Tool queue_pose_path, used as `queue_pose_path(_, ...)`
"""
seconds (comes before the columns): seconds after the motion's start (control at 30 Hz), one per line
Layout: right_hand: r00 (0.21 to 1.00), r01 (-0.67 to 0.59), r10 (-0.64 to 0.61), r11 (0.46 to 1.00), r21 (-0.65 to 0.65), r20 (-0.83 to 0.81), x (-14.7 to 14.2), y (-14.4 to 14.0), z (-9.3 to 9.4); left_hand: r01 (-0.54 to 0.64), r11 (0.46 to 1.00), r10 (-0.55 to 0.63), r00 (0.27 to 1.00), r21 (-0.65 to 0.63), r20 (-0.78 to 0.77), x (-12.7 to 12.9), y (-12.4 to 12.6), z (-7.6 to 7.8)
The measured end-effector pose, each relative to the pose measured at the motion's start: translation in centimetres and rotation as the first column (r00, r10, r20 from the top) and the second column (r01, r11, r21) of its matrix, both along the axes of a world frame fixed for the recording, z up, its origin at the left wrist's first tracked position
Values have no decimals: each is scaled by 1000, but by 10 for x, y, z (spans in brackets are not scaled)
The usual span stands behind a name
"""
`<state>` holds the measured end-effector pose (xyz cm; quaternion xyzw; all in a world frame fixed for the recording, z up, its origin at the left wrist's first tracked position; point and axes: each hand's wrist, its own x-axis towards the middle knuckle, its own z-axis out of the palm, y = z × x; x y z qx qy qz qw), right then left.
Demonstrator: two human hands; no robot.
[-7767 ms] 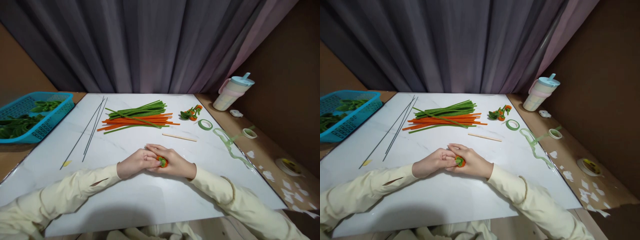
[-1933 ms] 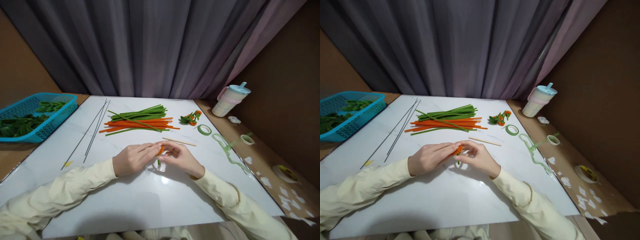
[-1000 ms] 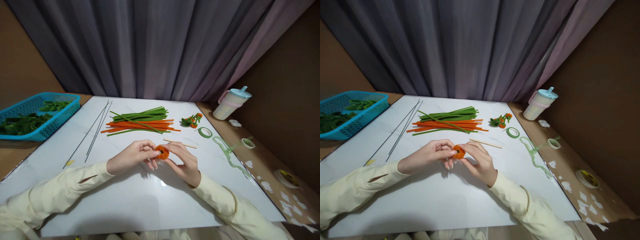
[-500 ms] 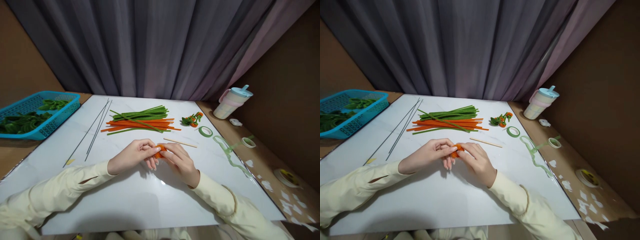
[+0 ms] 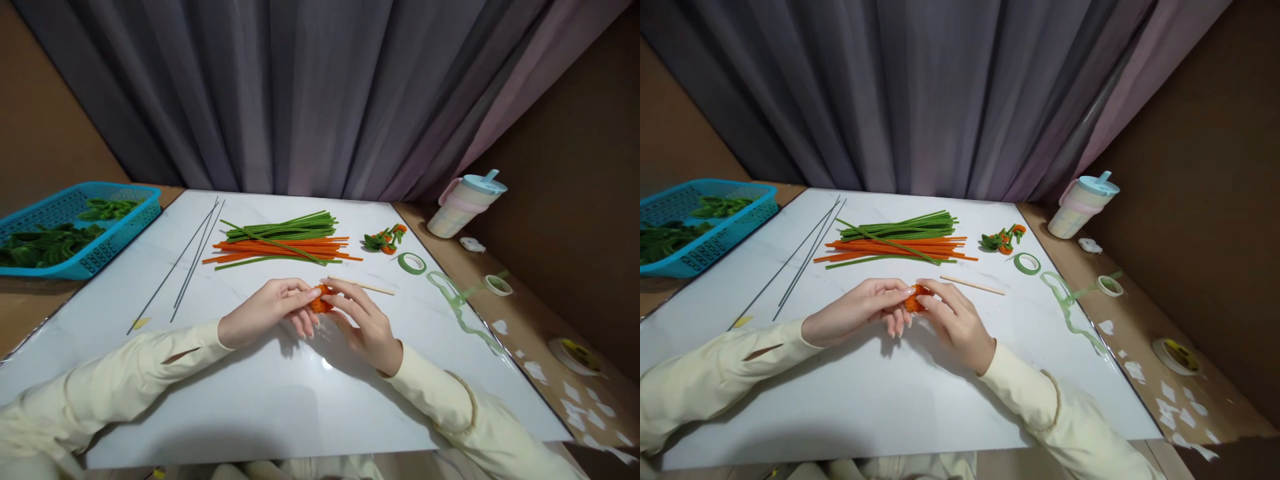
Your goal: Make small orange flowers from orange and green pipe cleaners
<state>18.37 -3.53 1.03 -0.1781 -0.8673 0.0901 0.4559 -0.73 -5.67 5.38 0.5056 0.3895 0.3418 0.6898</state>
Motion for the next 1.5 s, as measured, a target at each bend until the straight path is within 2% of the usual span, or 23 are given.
queue_pose_path(0.07, 1000, -6, 6, 1000, -1, -3, 0, 0, 0, 28, 998, -28, 1000, -55, 5, 0, 1, -1)
queue_pose_path(0.13, 1000, -14, 14, 1000, -22, -12, 0, 0, 1, 71, 996, -73, 997, -46, -38, -2, 2, 0)
queue_pose_path(0.2, 999, -15, 13, 998, -61, -31, 0, -1, 4, 58, 994, -44, 987, 88, -152, -5, 3, 1)
queue_pose_path(0.23, 999, -14, 10, 996, -84, -43, 0, -2, 6, 38, 976, 11, 974, 213, -225, -7, 3, 2)
queue_pose_path(0.27, 998, -12, 6, 994, -110, -57, 0, -2, 8, 24, 930, 89, 953, 368, -288, -10, 4, 2)
queue_pose_path(0.3, 998, -13, 3, 990, -139, -68, 0, -3, 10, 35, 845, 170, 929, 533, -329, -12, 5, 3)
queue_pose_path(0.37, 997, -21, 5, 980, -198, -83, 0, -4, 14, 121, 601, 274, 897, 790, -346, -16, 6, 2)
queue_pose_path(0.4, 996, -29, 10, 975, -222, -86, 0, -5, 15, 177, 480, 289, 893, 859, -345, -17, 6, 1)
queue_pose_path(0.43, 996, -38, 17, 970, -242, -88, 0, -6, 17, 220, 382, 293, 892, 898, -343, -18, 6, 0)
queue_pose_path(0.47, 996, -48, 26, 965, -256, -90, 0, -6, 18, 250, 314, 290, 893, 916, -343, -18, 6, -2)
queue_pose_path(0.5, 995, -60, 36, 962, -268, -93, 0, -7, 18, 270, 275, 286, 893, 923, -347, -18, 6, -4)
queue_pose_path(0.73, 990, -114, 75, 927, -356, -121, 0, -7, 17, 210, 211, 332, 903, 954, -273, -15, 3, -14)
queue_pose_path(0.87, 988, -93, 48, 942, -323, -145, 0, -8, 14, 181, 181, 377, 895, 967, -238, -13, 2, -16)
queue_pose_path(1.03, 987, -94, 50, 946, -309, -150, 0, -9, 16, 203, 99, 398, 889, 974, -226, -13, 1, -22)
queue_pose_path(1.23, 985, -107, 58, 945, -309, -163, -1, -10, 17, 207, 66, 438, 873, 976, -215, -15, 0, -27)
queue_pose_path(1.4, 983, -110, 62, 952, -287, -172, -2, -10, 17, 274, -35, 441, 867, 961, -231, -18, 1, -27)
queue_pose_path(1.5, 983, -112, 66, 955, -276, -173, -3, -10, 17, 300, -76, 453, 860, 951, -235, -18, 2, -26)
